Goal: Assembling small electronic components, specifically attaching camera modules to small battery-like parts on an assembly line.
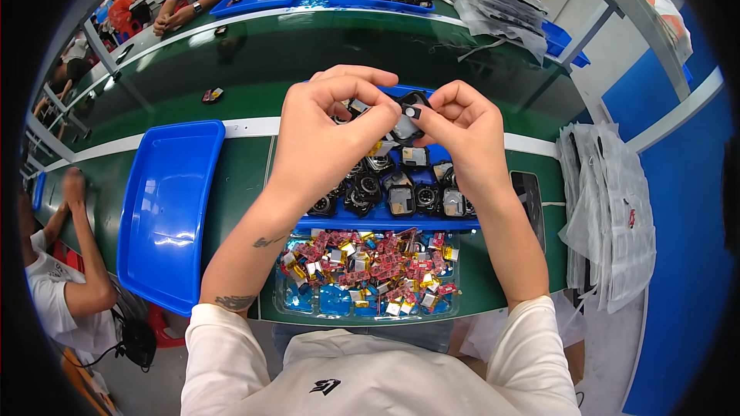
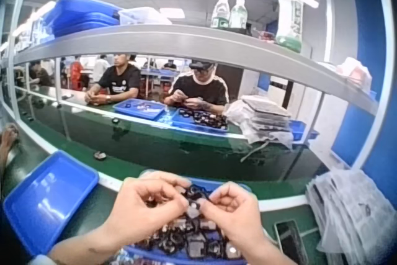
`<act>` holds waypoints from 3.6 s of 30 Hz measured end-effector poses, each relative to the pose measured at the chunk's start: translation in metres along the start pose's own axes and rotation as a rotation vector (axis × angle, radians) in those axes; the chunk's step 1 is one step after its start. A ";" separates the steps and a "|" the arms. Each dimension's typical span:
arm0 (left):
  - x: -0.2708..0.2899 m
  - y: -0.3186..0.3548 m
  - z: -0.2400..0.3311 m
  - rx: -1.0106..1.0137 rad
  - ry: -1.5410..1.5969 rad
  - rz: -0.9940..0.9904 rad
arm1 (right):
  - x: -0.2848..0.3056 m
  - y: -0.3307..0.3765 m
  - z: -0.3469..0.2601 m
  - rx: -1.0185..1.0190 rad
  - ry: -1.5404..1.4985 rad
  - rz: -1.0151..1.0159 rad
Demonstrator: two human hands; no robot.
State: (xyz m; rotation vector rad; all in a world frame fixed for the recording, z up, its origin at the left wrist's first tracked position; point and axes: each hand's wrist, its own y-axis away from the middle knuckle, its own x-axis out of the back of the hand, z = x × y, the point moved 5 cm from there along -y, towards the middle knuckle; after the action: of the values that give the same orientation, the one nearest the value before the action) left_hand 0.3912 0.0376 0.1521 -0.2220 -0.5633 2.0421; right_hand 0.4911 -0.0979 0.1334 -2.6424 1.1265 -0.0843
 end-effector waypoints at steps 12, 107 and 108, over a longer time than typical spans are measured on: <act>-0.006 0.007 0.013 -0.169 -0.248 0.133 | -0.019 0.012 -0.009 0.165 -0.154 0.028; 0.065 -0.058 -0.096 0.221 -0.179 0.159 | -0.063 0.058 0.015 0.168 0.983 -0.947; 0.058 -0.054 -0.084 0.177 -0.187 0.093 | -0.062 0.056 0.015 0.122 0.946 -0.956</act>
State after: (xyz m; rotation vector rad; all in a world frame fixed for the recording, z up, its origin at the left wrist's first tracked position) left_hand 0.4346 0.1356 0.1087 0.0500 -0.4897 2.2032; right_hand 0.4111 -0.0873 0.1071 -2.7595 -0.1378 -1.6069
